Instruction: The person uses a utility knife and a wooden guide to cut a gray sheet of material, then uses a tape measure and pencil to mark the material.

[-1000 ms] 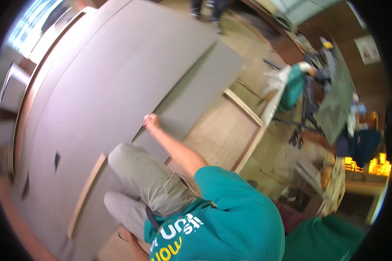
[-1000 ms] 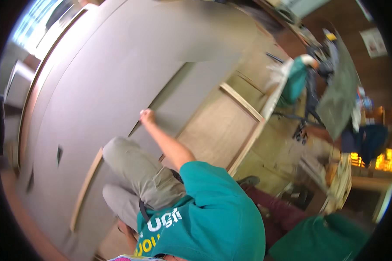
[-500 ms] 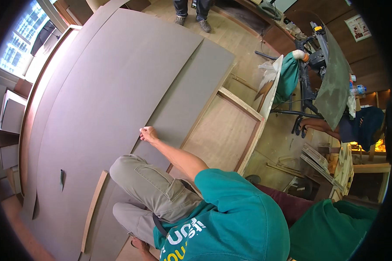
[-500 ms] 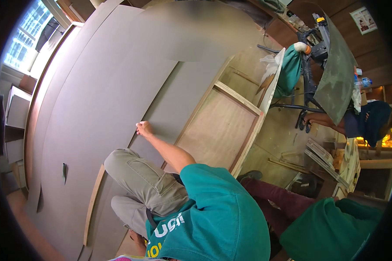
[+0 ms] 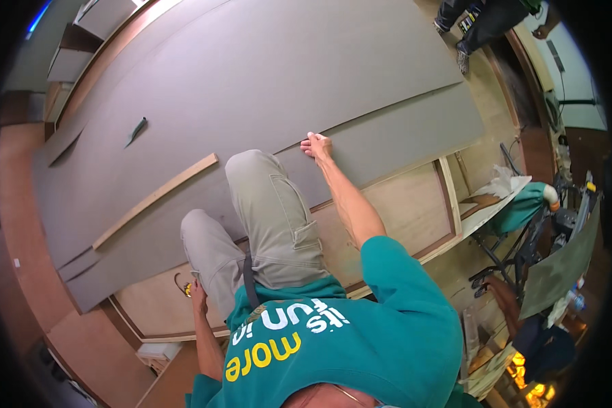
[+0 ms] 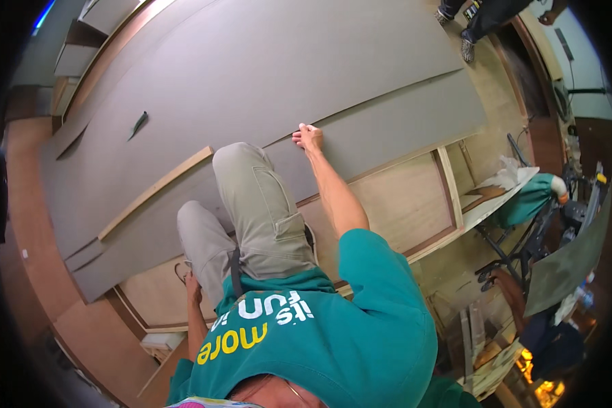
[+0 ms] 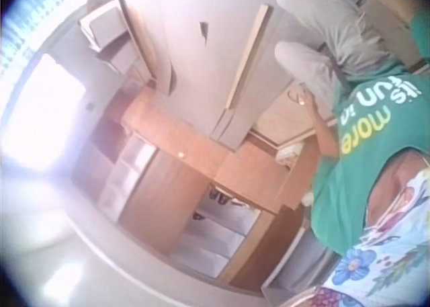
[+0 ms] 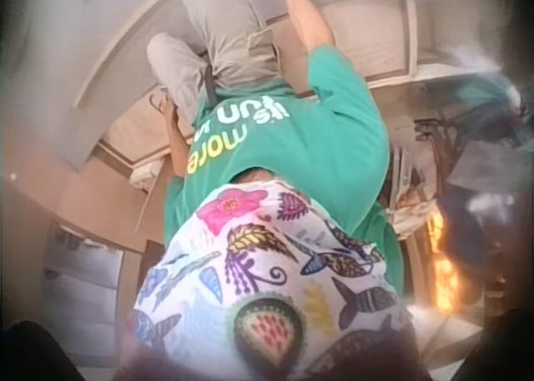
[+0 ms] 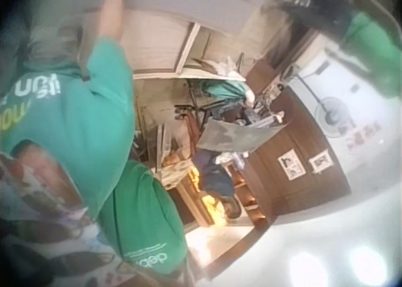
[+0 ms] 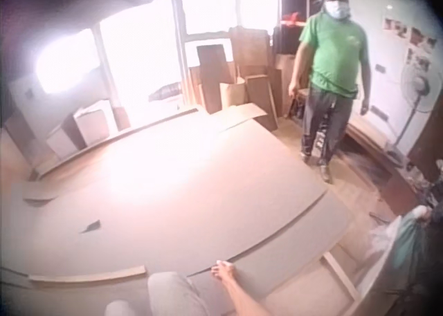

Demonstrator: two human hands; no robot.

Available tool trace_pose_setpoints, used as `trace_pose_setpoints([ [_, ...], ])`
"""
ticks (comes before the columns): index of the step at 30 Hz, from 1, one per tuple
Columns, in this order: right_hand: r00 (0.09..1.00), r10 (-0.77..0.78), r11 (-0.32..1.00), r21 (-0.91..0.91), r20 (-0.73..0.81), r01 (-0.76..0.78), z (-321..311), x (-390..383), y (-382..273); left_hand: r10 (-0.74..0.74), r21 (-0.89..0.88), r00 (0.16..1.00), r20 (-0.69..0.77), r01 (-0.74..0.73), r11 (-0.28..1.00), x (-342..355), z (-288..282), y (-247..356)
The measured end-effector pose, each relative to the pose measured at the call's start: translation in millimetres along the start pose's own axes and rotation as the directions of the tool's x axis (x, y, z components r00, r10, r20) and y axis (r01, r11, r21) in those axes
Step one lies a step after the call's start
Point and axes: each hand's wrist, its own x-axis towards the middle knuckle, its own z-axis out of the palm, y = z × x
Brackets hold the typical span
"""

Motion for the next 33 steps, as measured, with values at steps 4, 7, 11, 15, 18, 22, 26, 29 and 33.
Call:
trace_pose_setpoints([
  [4, 0.997, 0.027, 1.000, -0.009, 0.073, -0.027, 10.9, -9.7, 0.0, 0.018, -0.453, 1.000, 0.026, -0.005, 0.891, -42.8, 21.1, -12.3],
  [7, 0.995, 0.032, 0.999, -0.028, 0.089, -0.030, -11.8, 1.1, -1.3, 0.021, -0.401, 1.000, 0.002, -0.019, 0.916, -50.2, 38.8, 0.0],
  [11, 0.985, 0.095, 0.993, -0.082, 0.145, -0.083, -6.1, -11.6, -6.9, -0.016, -0.406, 0.999, -0.043, -0.003, 0.914, -64.0, 41.6, -11.7],
  [15, 0.984, 0.119, 0.989, -0.109, 0.135, -0.104, -4.0, -0.1, 4.1, -0.039, -0.313, 0.996, -0.084, 0.011, 0.950, -63.7, 38.4, -26.5],
  [18, 0.990, 0.110, 0.986, -0.134, 0.089, -0.097, -16.7, 5.7, 2.9, -0.031, -0.187, 0.996, -0.089, 0.014, 0.982, -48.9, 32.0, -25.8],
  [22, 0.990, 0.120, 0.976, -0.192, 0.068, -0.105, -28.9, 23.4, 0.5, 0.036, -0.018, 0.993, -0.113, -0.039, 0.999, -20.3, 24.2, -33.9],
  [26, 0.990, 0.063, 0.942, -0.334, 0.128, -0.017, -23.2, 19.6, -0.5, 0.191, 0.126, 0.968, -0.161, -0.172, 0.977, 22.2, 10.9, -36.5],
  [29, 0.986, 0.071, 0.911, -0.413, 0.151, -0.002, -20.0, 9.7, 3.8, 0.346, 0.138, 0.895, -0.282, -0.319, 0.938, 56.0, -4.8, -38.2],
  [33, 0.988, 0.073, 0.915, -0.403, 0.133, -0.013, -26.2, 3.5, -3.8, 0.301, -0.027, 0.877, -0.375, -0.335, 0.942, 100.2, -20.6, 6.2],
])
